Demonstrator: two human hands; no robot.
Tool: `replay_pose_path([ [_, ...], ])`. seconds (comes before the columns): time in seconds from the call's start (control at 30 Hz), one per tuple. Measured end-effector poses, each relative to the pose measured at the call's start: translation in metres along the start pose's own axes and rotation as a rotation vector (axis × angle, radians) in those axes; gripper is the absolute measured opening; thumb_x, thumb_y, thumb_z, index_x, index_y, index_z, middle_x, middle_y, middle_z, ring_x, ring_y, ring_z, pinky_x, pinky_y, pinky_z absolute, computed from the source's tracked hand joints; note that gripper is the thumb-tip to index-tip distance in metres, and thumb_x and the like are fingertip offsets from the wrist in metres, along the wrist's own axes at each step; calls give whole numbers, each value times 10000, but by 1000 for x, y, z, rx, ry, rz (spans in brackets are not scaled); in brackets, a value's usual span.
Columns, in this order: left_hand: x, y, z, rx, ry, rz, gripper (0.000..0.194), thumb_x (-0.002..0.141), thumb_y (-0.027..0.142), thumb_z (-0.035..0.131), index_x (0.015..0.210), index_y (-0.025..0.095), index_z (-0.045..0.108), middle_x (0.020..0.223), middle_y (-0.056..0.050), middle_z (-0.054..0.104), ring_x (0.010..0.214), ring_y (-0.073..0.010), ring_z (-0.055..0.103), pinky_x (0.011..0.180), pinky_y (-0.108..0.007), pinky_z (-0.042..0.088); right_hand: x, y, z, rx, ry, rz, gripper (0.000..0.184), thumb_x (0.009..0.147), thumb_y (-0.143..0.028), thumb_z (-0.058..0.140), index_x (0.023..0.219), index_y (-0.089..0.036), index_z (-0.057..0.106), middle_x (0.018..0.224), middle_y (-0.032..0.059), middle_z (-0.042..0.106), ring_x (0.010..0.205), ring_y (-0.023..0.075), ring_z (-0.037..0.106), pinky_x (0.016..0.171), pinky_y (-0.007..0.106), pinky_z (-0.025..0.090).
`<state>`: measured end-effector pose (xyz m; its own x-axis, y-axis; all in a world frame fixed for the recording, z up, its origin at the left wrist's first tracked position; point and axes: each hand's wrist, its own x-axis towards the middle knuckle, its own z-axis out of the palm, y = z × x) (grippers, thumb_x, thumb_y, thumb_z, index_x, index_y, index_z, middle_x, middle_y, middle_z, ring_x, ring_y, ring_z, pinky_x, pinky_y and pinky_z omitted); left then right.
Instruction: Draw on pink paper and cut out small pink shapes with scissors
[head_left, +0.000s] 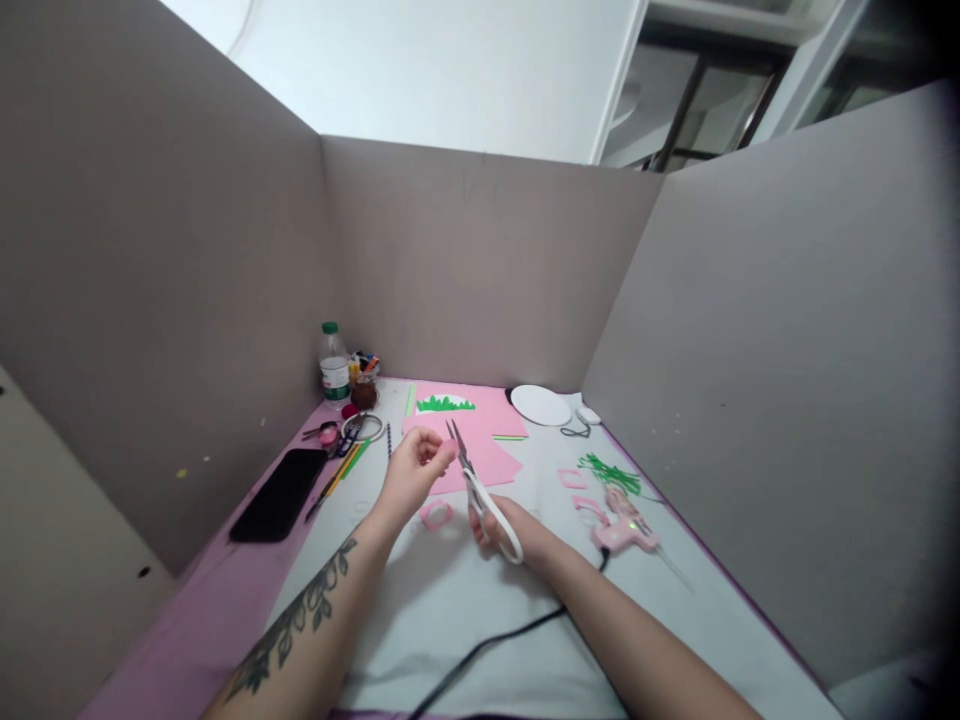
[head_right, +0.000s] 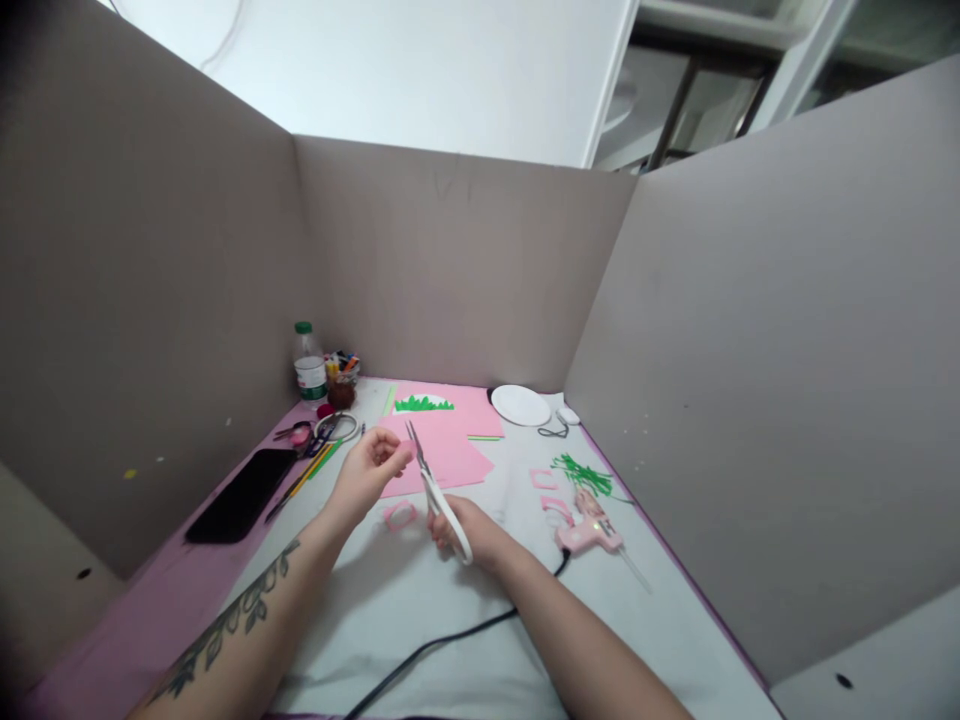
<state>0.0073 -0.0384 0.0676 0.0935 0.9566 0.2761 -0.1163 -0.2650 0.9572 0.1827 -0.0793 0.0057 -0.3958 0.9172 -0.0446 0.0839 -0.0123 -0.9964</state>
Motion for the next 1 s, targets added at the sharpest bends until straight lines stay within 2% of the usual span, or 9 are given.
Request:
replay_pose_path([
  [0.17, 1, -2, -1, -4, -7, 2, 291, 676, 362, 706, 771, 179, 502, 580, 42, 558, 514, -91, 522, 516, -207, 418, 0, 3, -2, -35, -10, -33, 547, 617, -671, 618, 744, -151, 505, 647, 6, 503, 522, 102, 473, 503, 242, 394],
  [0.43, 2, -2, -3, 9, -4, -5, 288, 682, 367, 696, 772, 181, 496, 578, 41, 570, 507, -94, 535, 510, -208, 417, 0, 0, -2, -6, 13, 30, 399, 617, -517, 651, 700, -159, 498, 601, -15, 488, 495, 92, 457, 480, 229, 388],
  [0.7, 2, -4, -3, -3, -2, 1, 301, 675, 367, 700, 778, 185, 483, 585, 36, 590, 502, -98, 539, 510, -214, 422, -1, -4, -3, 42, 2, 53, 362, 571, -453, 673, 679, -159, 492, 589, -20, 480, 481, 89, 446, 475, 231, 373],
  [1.0, 4, -7, -5, -2, -18, 9, 286, 709, 354, 677, 811, 186, 470, 627, 23, 609, 534, -97, 541, 523, -209, 429, 0, 2, -6, 44, 7, 74, 164, 574, -256, 586, 680, -156, 510, 566, -26, 497, 468, 91, 460, 470, 220, 376],
])
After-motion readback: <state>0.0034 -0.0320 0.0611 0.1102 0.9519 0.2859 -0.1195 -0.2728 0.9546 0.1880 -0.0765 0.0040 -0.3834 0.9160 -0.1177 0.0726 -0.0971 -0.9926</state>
